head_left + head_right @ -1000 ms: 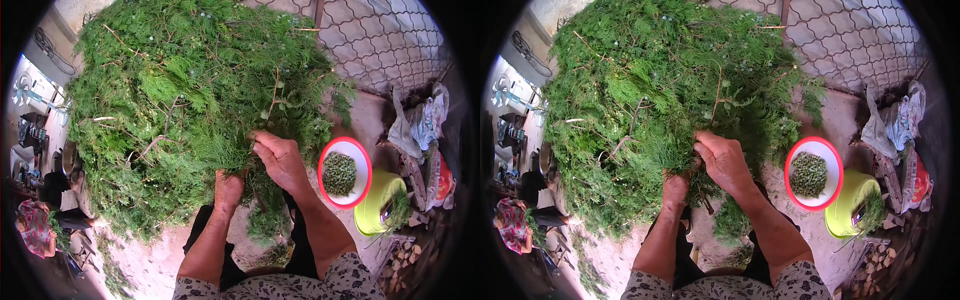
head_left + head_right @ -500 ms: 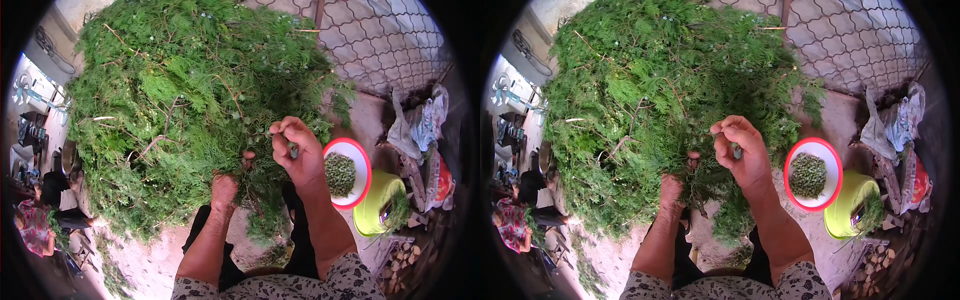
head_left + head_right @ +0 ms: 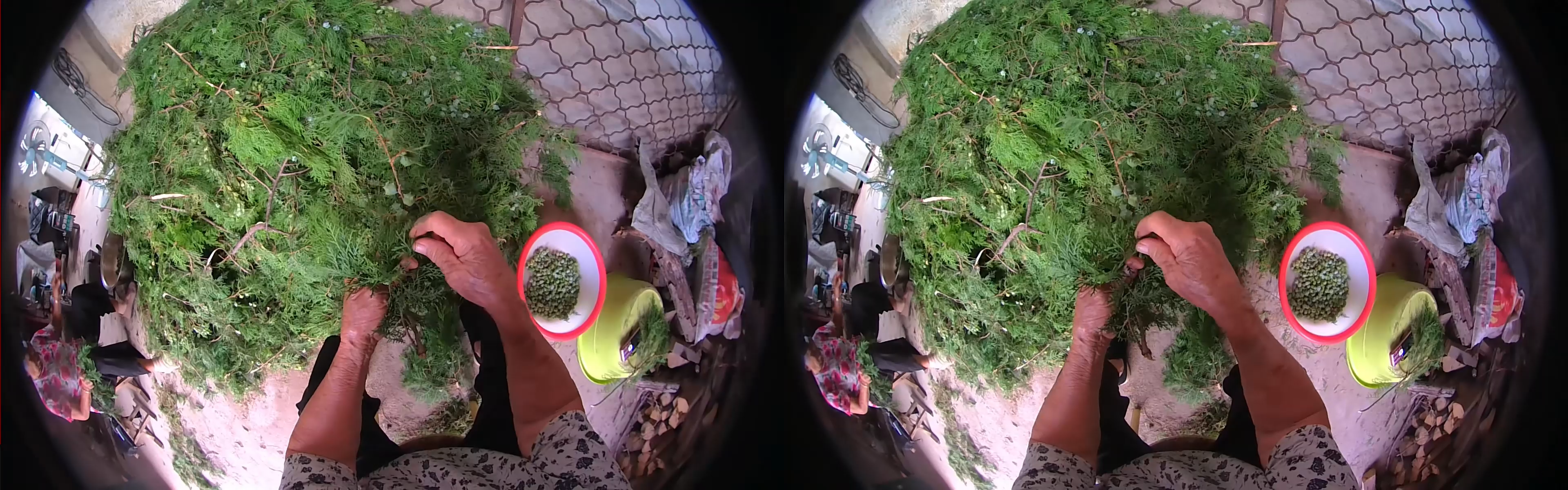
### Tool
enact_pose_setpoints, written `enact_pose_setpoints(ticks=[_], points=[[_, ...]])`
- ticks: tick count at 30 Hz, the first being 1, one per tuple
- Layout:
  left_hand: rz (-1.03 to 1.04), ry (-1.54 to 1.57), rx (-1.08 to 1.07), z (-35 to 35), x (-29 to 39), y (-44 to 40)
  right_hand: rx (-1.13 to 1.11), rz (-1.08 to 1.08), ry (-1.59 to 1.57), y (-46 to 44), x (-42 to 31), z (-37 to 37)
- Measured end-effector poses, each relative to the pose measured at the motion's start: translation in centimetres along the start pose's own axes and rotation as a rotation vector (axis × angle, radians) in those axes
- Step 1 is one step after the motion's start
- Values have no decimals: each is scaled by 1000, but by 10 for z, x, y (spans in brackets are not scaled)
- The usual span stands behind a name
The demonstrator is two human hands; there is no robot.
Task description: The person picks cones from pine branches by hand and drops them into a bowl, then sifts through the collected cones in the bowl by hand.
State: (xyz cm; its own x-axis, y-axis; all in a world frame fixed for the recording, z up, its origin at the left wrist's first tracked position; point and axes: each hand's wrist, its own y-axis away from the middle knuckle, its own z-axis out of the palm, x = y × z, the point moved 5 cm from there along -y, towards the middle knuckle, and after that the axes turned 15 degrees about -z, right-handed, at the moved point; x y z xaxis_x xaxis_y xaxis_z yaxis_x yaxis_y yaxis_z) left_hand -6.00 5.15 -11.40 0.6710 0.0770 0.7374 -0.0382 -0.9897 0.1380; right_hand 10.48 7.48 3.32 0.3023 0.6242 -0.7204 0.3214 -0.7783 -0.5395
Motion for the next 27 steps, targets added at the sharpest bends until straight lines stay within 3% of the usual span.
enact_pose_setpoints(ticks=[2,4,8,10,11,12,14,16,18,19,20,22,24,27], points=[[49,-50,32,-5,11,2,-13,111,-11,1,3,4],[-23,340,9,-17,27,5,200,22,77,3,-1,1],[-119,605,-24,-21,46,10,410,-95,248,7,2,-1],[-427,1211,-205,-27,64,12,512,309,-91,9,26,-20],[-427,1209,-203,-28,65,12,564,373,-601,9,28,-21],[-395,1228,-202,-30,67,11,564,373,-601,8,25,-22],[-364,1246,-201,-33,70,11,660,428,-1077,6,22,-14],[-456,1244,-180,-34,69,12,681,449,-1159,8,21,-10],[-459,1217,-177,-35,69,12,515,435,-1068,12,25,-4],[-461,1189,-175,-36,69,12,329,448,-754,13,21,-5],[-460,1189,-175,-36,69,12,330,447,-754,13,22,-1],[-467,1162,-176,-34,68,12,205,23,-18,2,7,0],[-438,1147,-182,-32,67,11,200,95,12,5,11,6],[-403,1098,-195,-33,69,11,265,-62,11,6,14,8]])
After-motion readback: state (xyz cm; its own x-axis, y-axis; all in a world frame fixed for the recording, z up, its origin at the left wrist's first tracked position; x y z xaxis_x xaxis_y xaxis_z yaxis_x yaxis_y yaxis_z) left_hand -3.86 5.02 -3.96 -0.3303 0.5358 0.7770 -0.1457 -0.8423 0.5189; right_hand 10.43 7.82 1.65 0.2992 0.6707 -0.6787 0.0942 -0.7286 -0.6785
